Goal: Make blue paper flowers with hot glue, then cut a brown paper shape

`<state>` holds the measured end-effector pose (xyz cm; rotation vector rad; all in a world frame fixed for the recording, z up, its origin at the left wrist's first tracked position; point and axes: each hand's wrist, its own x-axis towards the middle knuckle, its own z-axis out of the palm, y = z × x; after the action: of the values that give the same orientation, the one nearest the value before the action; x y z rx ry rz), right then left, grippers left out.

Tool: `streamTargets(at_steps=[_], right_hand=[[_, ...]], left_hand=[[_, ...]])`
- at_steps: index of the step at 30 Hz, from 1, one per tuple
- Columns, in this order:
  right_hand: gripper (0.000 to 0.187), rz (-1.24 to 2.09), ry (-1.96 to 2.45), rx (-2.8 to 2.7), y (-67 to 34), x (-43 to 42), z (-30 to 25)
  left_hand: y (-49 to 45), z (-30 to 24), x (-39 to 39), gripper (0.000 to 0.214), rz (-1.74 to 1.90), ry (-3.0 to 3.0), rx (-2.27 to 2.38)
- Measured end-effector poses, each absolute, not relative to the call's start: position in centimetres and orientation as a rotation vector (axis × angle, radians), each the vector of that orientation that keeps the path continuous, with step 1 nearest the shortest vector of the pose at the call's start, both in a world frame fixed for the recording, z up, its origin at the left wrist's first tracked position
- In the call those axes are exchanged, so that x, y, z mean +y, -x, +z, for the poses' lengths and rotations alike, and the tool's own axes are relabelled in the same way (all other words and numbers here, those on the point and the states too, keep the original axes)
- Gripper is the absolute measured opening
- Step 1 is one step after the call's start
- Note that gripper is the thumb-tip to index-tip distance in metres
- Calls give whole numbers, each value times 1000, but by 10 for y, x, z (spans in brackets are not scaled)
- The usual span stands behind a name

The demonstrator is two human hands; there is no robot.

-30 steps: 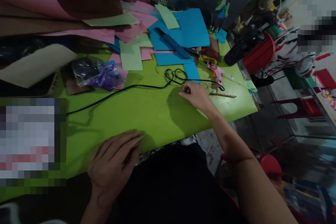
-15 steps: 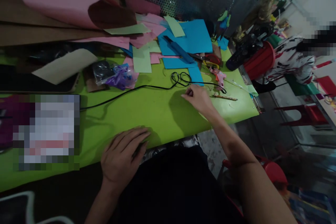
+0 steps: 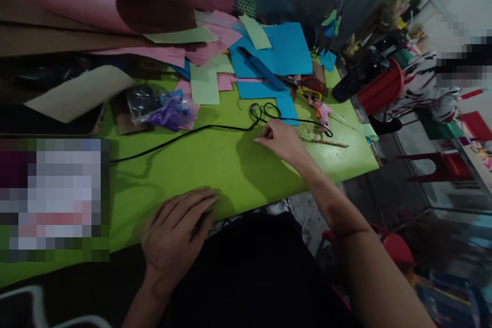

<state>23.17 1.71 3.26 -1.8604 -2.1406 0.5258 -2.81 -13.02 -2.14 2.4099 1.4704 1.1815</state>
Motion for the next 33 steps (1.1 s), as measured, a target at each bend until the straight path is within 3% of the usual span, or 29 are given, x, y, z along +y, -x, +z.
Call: streamTargets(at_steps=[6, 13, 22, 30, 33], right_hand=[[11, 442, 1919, -2101, -233, 19, 29], [24, 453, 1888, -2119, -231, 13, 30], [19, 467, 1923, -2084, -228, 13, 28], [7, 242, 1988, -2068, -224, 8, 15], [13, 144, 1980, -2072, -224, 6, 11]], left_hand=[[28, -23, -131, 24, 1181, -2418, 1469], [27, -24, -132, 23, 1195, -2415, 1482], [28, -28, -132, 27, 1206, -2393, 1470], [26, -30, -132, 27, 1188, -2361, 1503], [26, -30, -133, 27, 1185, -2378, 1493]])
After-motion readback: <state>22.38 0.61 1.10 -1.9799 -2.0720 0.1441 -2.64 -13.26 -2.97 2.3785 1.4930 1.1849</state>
